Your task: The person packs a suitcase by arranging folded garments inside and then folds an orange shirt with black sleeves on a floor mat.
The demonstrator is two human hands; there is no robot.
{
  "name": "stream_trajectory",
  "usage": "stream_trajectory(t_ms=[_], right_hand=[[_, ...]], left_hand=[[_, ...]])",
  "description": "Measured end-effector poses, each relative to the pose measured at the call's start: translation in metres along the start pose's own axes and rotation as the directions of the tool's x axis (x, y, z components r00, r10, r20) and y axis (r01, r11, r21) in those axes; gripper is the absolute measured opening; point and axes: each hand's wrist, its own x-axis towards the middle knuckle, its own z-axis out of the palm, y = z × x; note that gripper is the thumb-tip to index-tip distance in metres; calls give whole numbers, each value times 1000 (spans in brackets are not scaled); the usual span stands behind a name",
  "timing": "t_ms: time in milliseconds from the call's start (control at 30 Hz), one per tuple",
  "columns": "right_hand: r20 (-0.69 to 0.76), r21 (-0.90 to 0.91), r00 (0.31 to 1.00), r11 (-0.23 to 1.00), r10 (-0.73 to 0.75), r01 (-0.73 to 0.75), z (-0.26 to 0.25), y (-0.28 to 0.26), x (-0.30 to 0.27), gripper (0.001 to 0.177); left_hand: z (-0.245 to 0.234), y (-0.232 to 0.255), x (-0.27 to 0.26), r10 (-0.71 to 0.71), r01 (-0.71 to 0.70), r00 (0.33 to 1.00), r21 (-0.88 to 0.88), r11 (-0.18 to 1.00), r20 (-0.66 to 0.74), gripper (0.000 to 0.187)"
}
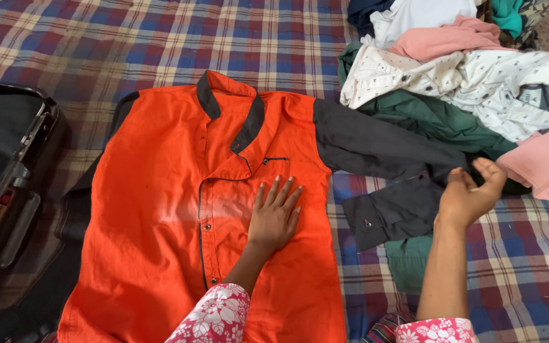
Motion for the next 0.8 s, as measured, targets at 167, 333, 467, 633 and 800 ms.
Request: stream_trajectory(t_ms=[167, 333, 467, 633, 800], right_hand=[[273, -389, 899, 815, -342, 428, 18, -14, -17, 69], [629, -315, 755, 827, -186, 466, 54, -28, -50, 35], [834, -436, 550, 576, -30, 692, 71, -28, -75, 36], [864, -436, 502, 548, 34, 713, 71, 0, -75, 67], [782, -544, 609, 618, 130, 567, 59, -3, -63, 57]], left_hand=[[2, -2, 0, 30, -30, 1000, 54, 998, -1, 54], [3, -3, 1, 27, -29, 999, 74, 997, 33, 54], [3, -3, 0, 29, -30, 999, 56, 998, 27, 54], [3, -3, 0, 32, -32, 999, 43, 999, 6, 54], [3, -3, 1, 27, -27, 1000, 16, 999, 11, 54]])
